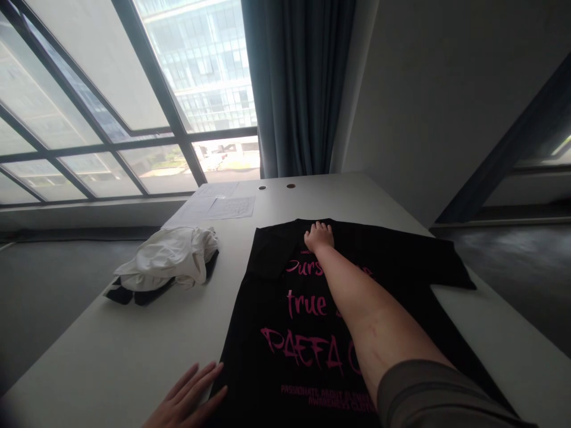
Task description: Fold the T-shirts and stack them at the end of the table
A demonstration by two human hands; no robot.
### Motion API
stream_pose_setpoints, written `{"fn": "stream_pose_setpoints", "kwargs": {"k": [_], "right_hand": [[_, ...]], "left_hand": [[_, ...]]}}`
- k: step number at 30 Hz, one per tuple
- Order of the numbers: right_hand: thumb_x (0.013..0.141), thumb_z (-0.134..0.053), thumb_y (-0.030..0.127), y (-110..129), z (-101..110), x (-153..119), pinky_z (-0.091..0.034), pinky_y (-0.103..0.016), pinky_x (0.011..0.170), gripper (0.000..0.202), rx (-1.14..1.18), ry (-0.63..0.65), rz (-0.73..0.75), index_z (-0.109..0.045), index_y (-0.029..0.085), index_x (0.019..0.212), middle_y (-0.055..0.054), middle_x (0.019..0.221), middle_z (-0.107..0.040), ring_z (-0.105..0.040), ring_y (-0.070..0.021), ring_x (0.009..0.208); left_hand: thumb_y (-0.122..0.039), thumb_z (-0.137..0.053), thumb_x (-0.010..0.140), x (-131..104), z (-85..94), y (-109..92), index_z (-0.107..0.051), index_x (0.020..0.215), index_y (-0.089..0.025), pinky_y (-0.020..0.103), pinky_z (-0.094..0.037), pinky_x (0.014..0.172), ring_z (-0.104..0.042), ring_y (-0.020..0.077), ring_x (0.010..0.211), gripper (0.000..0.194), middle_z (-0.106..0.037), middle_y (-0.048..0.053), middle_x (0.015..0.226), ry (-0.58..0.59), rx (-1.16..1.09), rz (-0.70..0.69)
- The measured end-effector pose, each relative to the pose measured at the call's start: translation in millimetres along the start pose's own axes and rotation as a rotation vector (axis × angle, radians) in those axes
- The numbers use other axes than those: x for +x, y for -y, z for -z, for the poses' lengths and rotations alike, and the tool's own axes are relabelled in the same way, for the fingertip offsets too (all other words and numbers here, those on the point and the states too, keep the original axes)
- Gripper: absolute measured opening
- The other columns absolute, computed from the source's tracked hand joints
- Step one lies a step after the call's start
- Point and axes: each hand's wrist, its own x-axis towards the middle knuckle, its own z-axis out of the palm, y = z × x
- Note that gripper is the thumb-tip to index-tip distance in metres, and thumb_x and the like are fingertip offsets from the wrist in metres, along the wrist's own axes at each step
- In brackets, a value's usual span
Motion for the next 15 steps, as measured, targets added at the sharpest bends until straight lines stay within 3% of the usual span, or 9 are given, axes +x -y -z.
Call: {"fn": "stream_pose_setpoints", "kwargs": {"k": [4, 8, 12, 15], "right_hand": [[0.103, -0.027, 0.035, -1, 1, -1, -0.024, -0.042, 0.122, 0.059, 0.017, -0.005, 0.056, -0.056, 0.004, 0.144, -0.023, 0.154, -0.048, -0.042, -0.0310, 0.143], [0.104, -0.026, 0.041, -2, 2, 1, -0.015, -0.044, 0.125, 0.065, 0.004, 0.064, 0.067, -0.042, 0.003, 0.155, -0.023, 0.163, -0.036, -0.031, -0.0303, 0.152], [0.105, -0.028, 0.054, -14, 13, -9, -0.010, -0.048, 0.126, 0.069, -0.014, 0.081, 0.082, -0.031, 0.018, 0.163, -0.014, 0.172, -0.019, -0.016, -0.0303, 0.158], [0.104, -0.025, 0.058, -49, 25, -29, -0.010, -0.053, 0.126, 0.069, -0.042, 0.038, 0.059, -0.023, 0.028, 0.166, -0.008, 0.175, -0.006, -0.006, -0.0310, 0.160]], "left_hand": [[-0.059, -0.051, 0.100, 12, 25.0, -1, -0.041, 0.159, -0.027, 0.040, -0.039, 0.121, -0.050, 0.0256, 0.142, 0.067, -0.053, 0.010, 0.156, 0.046, -0.013, 0.011], [-0.055, -0.057, 0.097, 21, 46.1, -1, -0.037, 0.161, -0.031, 0.041, -0.041, 0.119, -0.052, 0.0269, 0.141, 0.071, -0.051, 0.007, 0.158, 0.186, -0.101, 0.050], [-0.056, -0.056, 0.098, 23, 47.3, -1, -0.038, 0.161, -0.031, 0.038, -0.042, 0.119, -0.053, 0.0257, 0.140, 0.071, -0.054, 0.006, 0.156, 0.165, -0.100, 0.037], [-0.056, -0.052, 0.100, 24, 47.7, -2, -0.038, 0.161, -0.031, 0.036, -0.043, 0.118, -0.054, 0.0244, 0.140, 0.067, -0.054, 0.006, 0.156, 0.132, -0.094, 0.048]]}}
